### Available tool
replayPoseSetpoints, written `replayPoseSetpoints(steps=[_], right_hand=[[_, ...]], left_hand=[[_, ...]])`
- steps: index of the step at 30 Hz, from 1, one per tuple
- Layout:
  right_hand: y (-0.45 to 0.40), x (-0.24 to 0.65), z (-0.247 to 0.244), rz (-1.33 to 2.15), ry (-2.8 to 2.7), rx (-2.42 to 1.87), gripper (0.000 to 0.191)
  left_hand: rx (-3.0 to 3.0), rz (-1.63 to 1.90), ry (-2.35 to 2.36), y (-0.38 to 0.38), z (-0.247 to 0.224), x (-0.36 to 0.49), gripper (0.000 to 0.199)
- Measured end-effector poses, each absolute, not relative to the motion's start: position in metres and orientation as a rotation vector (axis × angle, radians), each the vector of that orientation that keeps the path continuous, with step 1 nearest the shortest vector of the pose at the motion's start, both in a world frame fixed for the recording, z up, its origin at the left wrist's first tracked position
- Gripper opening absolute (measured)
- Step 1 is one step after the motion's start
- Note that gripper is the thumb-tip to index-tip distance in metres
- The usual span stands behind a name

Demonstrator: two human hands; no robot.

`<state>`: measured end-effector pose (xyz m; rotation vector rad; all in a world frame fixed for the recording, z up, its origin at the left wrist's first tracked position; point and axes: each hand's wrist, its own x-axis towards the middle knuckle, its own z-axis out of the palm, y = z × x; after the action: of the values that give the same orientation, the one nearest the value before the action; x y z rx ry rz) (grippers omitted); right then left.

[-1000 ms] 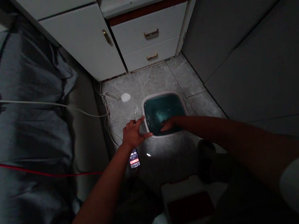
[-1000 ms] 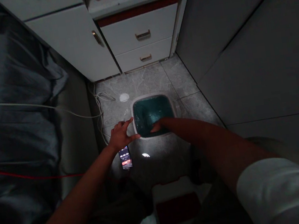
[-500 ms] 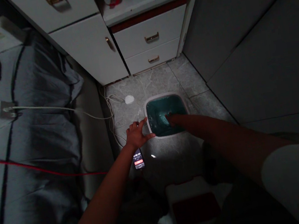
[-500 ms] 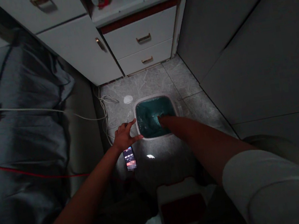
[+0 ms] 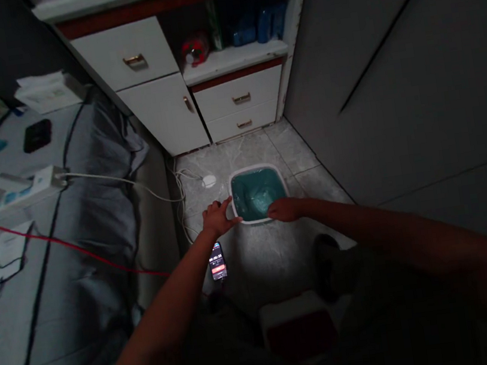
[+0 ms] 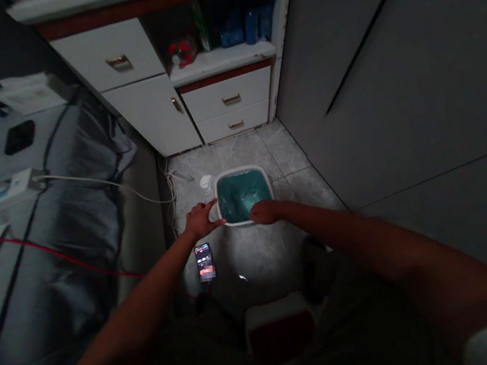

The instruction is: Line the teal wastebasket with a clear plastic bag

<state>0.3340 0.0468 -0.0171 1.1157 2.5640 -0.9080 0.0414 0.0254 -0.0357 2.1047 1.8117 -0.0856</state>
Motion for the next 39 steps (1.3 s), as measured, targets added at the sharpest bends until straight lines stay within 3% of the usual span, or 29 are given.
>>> replayPoseSetpoints(steps=[6, 11, 14, 17, 21, 22, 24, 27, 33, 36, 39], right_hand=[[-0.014, 0.39, 0.035, -0.894, 2.474, 1.399, 0.029], [-0.024, 0.412, 0.029, -0.766, 2.411, 1.529, 0.026], [-0.006, 0.411, 0.024, -0.826, 2.428, 1.655, 0.027], [0.022, 0.407, 0.03, -0.982, 2.446, 1.93, 0.03], [0.061, 0.408, 0.048, -1.41, 2.374, 2.4, 0.021], [0.07, 0.409, 0.054, -1.524, 2.373, 2.467, 0.025], [0.084, 0.411, 0.07, -1.667, 2.512, 2.499, 0.053], [0.086, 0.411, 0.106, -1.591, 2.922, 2.394, 0.089], [0.034, 0.398, 0.184, -0.929, 3.45, 2.24, 0.109], [0.038, 0.402, 0.181, -0.78, 3.433, 2.319, 0.11], [0.068, 0.416, 0.144, -0.919, 3.209, 2.258, 0.111]], left_hand=[[1.921, 0.343, 1.789, 0.011, -0.007, 0.056, 0.021], [1.49, 0.752, 1.754, -0.009, 0.004, 0.071, 0.036], [1.477, 0.776, 1.659, -0.015, 0.004, 0.076, 0.037], [1.434, 0.824, 1.662, -0.006, 0.007, 0.073, 0.037], [1.296, 1.064, 1.588, 0.024, 0.026, 0.062, 0.018], [1.286, 1.126, 1.528, 0.033, 0.034, 0.059, 0.034], [1.32, 1.267, 1.387, 0.047, 0.056, 0.055, 0.069], [1.451, 1.48, 1.164, 0.055, 0.104, 0.053, 0.096], [1.64, 1.672, 0.903, 0.041, 0.186, 0.06, 0.122], [1.627, 1.575, 0.958, 0.057, 0.164, 0.055, 0.125], [1.541, 1.426, 1.077, 0.08, 0.114, 0.043, 0.119]])
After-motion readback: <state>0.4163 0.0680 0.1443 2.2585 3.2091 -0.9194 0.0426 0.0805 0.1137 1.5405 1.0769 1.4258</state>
